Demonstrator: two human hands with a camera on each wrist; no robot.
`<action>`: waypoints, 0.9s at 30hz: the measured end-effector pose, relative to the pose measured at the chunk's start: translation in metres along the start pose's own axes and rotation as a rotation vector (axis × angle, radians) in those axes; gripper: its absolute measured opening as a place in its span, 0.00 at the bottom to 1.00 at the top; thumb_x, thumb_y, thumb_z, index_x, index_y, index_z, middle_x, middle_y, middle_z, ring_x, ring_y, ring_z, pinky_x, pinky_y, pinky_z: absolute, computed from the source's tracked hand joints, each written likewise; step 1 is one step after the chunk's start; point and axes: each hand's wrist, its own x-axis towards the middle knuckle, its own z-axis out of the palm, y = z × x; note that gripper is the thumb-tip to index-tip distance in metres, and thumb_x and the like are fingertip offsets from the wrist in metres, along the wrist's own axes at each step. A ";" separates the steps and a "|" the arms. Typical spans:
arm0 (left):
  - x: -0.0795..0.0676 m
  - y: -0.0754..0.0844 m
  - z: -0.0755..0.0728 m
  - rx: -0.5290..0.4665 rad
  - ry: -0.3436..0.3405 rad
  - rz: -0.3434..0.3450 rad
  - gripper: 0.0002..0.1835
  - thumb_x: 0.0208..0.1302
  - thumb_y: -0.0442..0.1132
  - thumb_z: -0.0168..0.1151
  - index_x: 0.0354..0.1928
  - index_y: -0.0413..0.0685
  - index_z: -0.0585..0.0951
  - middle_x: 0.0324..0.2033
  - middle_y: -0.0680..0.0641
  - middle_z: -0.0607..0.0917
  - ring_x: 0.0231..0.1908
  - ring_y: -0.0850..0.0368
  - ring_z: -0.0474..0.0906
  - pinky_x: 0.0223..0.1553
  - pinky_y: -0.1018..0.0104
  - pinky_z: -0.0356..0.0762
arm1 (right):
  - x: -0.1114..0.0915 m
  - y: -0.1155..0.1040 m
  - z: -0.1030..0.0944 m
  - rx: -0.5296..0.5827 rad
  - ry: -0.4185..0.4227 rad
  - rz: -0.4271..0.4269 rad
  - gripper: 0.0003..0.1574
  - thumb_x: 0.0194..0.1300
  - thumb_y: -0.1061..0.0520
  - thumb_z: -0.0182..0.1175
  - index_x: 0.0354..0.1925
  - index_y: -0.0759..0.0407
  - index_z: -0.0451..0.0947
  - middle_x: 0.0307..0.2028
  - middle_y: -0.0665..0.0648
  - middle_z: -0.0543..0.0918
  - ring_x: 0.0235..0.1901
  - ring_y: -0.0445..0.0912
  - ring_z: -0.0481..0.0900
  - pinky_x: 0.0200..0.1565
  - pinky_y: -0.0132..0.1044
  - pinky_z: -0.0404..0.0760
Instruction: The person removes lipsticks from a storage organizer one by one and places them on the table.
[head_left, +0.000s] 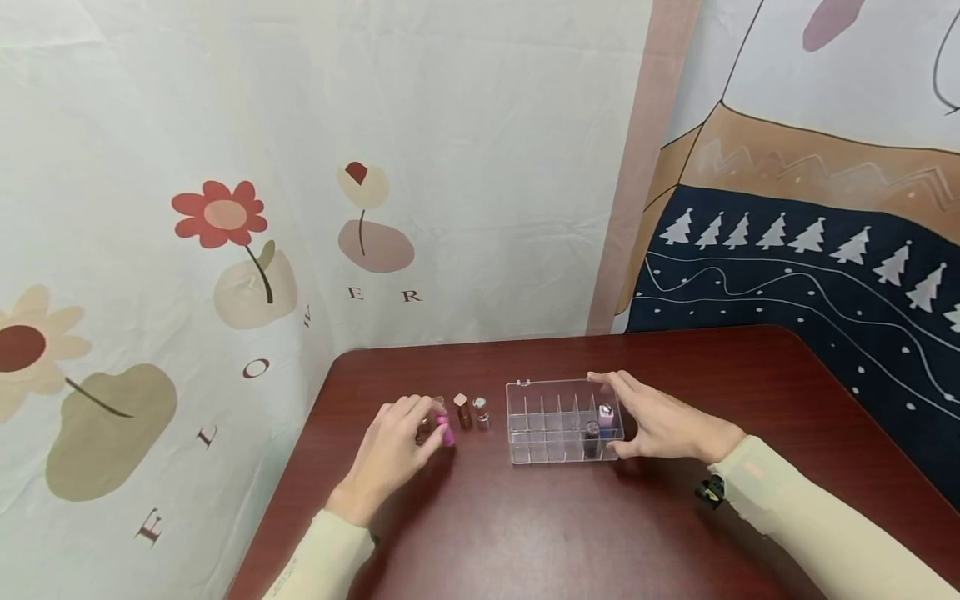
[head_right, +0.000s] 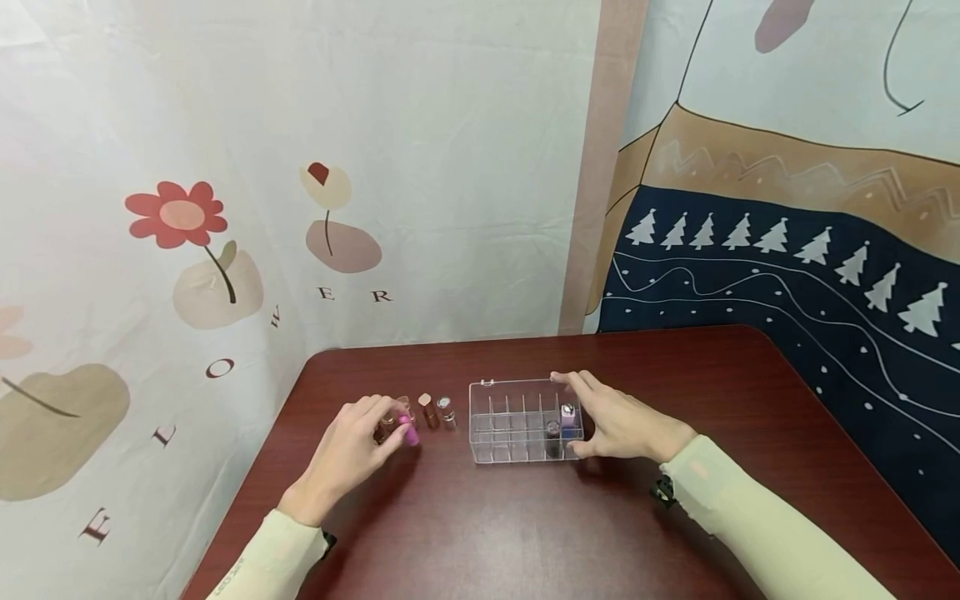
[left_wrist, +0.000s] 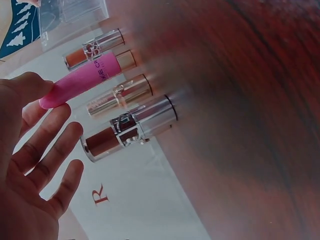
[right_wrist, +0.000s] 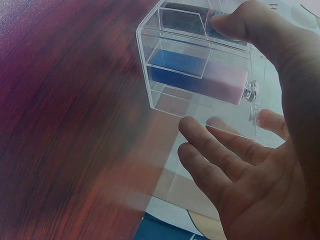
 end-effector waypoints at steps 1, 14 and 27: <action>-0.001 -0.001 0.000 0.001 -0.002 -0.004 0.13 0.64 0.36 0.87 0.44 0.50 0.88 0.34 0.49 0.90 0.36 0.55 0.83 0.42 0.51 0.84 | 0.000 0.000 0.000 0.001 0.000 0.000 0.69 0.63 0.51 0.85 0.90 0.49 0.57 0.74 0.61 0.79 0.72 0.56 0.86 0.69 0.61 0.90; -0.007 -0.007 0.003 0.005 -0.031 -0.042 0.14 0.64 0.35 0.87 0.43 0.51 0.88 0.36 0.50 0.92 0.37 0.52 0.86 0.45 0.47 0.86 | 0.001 0.001 0.001 0.008 -0.003 0.003 0.69 0.63 0.50 0.86 0.91 0.49 0.57 0.75 0.61 0.78 0.74 0.56 0.86 0.71 0.62 0.89; -0.009 -0.010 0.004 0.001 -0.079 -0.076 0.14 0.65 0.36 0.87 0.44 0.52 0.87 0.37 0.50 0.93 0.38 0.54 0.85 0.46 0.48 0.86 | 0.000 0.002 0.001 -0.001 -0.004 0.007 0.70 0.63 0.50 0.86 0.91 0.47 0.56 0.76 0.61 0.78 0.73 0.55 0.86 0.69 0.60 0.91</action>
